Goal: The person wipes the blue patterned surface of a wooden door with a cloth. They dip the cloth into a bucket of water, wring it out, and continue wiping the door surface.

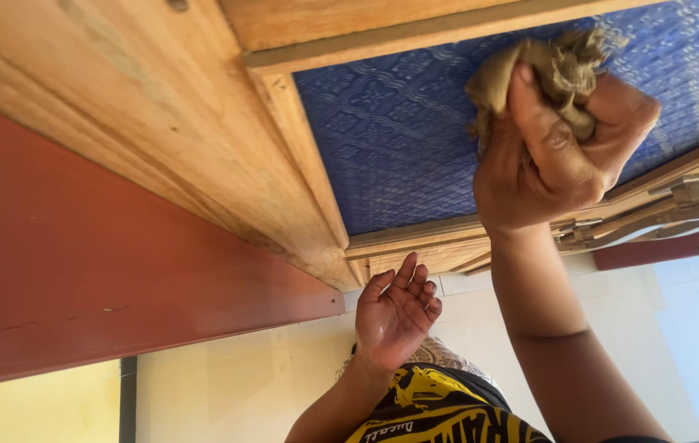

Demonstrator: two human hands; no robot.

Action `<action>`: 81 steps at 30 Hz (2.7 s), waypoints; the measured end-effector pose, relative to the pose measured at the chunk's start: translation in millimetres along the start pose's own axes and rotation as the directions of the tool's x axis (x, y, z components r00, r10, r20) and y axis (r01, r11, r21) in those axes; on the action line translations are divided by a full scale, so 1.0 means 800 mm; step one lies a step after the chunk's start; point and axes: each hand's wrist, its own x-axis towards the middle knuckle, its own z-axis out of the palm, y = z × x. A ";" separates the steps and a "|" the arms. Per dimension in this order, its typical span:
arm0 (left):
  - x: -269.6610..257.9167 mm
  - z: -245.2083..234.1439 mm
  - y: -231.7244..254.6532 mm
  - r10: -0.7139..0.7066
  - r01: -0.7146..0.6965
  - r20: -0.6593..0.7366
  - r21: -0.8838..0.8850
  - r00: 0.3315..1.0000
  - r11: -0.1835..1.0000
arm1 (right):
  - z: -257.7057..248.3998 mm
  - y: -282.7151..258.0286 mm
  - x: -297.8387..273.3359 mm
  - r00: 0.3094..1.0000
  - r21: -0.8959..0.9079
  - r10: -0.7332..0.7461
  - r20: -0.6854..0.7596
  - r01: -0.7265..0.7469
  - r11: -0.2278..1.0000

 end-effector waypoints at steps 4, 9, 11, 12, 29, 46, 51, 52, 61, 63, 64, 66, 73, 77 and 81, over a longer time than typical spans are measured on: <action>-0.010 0.007 0.010 0.022 -0.022 -0.005 -0.003 1.000 1.000 | 0.012 -0.010 -0.012 0.999 0.171 0.036 -0.004 -0.035 0.985; -0.015 0.009 0.017 0.032 -0.032 0.020 0.005 0.999 0.999 | -0.021 -0.001 -0.111 0.988 0.191 0.039 0.149 -0.068 0.979; -0.017 0.006 0.018 0.046 -0.046 0.053 -0.002 0.998 0.999 | -0.032 -0.003 -0.159 0.974 0.177 0.106 0.199 -0.142 0.974; -0.018 0.005 0.019 0.051 -0.051 0.068 -0.003 0.996 0.999 | -0.037 -0.002 -0.182 0.968 0.185 0.141 0.208 -0.180 0.966; -0.018 -0.015 0.017 0.026 -0.026 -0.007 -0.006 1.000 1.000 | 0.006 -0.007 -0.125 0.999 0.076 0.004 0.035 -0.007 0.997; -0.033 0.000 0.036 0.169 -0.171 0.076 0.008 0.983 0.985 | 0.012 -0.030 -0.100 0.985 0.324 -0.011 0.172 -0.046 0.945; -0.042 0.017 0.034 0.226 -0.224 0.119 -0.026 0.967 0.974 | -0.016 -0.037 -0.180 0.944 0.419 -0.008 0.330 -0.139 0.897; -0.045 0.020 0.032 0.232 -0.229 0.127 -0.031 0.965 0.973 | -0.020 -0.040 -0.192 0.932 0.425 0.021 0.363 -0.186 0.886; -0.055 0.012 0.015 0.223 -0.217 0.155 -0.052 0.962 0.975 | -0.017 -0.052 -0.223 0.965 0.314 -0.022 0.260 -0.063 0.947; -0.052 0.011 0.012 0.186 -0.179 0.187 -0.056 0.965 0.982 | 0.000 -0.061 -0.202 0.975 0.302 -0.002 0.222 -0.066 0.951; -0.054 0.012 0.011 0.183 -0.176 0.158 -0.056 0.970 0.983 | 0.005 -0.068 -0.185 0.978 0.280 0.001 0.207 -0.060 0.958; -0.062 0.015 0.009 0.175 -0.170 0.102 -0.053 0.979 0.984 | 0.016 -0.081 -0.144 0.987 0.256 0.007 0.161 -0.049 0.966; -0.098 0.026 0.026 0.257 -0.254 0.112 -0.045 0.960 0.966 | 0.057 -0.109 0.013 0.998 0.158 -0.011 -0.059 0.020 0.987; -0.112 0.023 0.031 0.266 -0.261 0.141 -0.054 0.954 0.964 | 0.046 -0.143 0.023 0.998 0.105 0.035 0.045 -0.040 0.994; -0.121 0.022 0.033 0.239 -0.236 0.159 -0.040 0.958 0.971 | 0.052 -0.151 -0.051 0.962 0.445 0.228 0.149 -0.271 0.854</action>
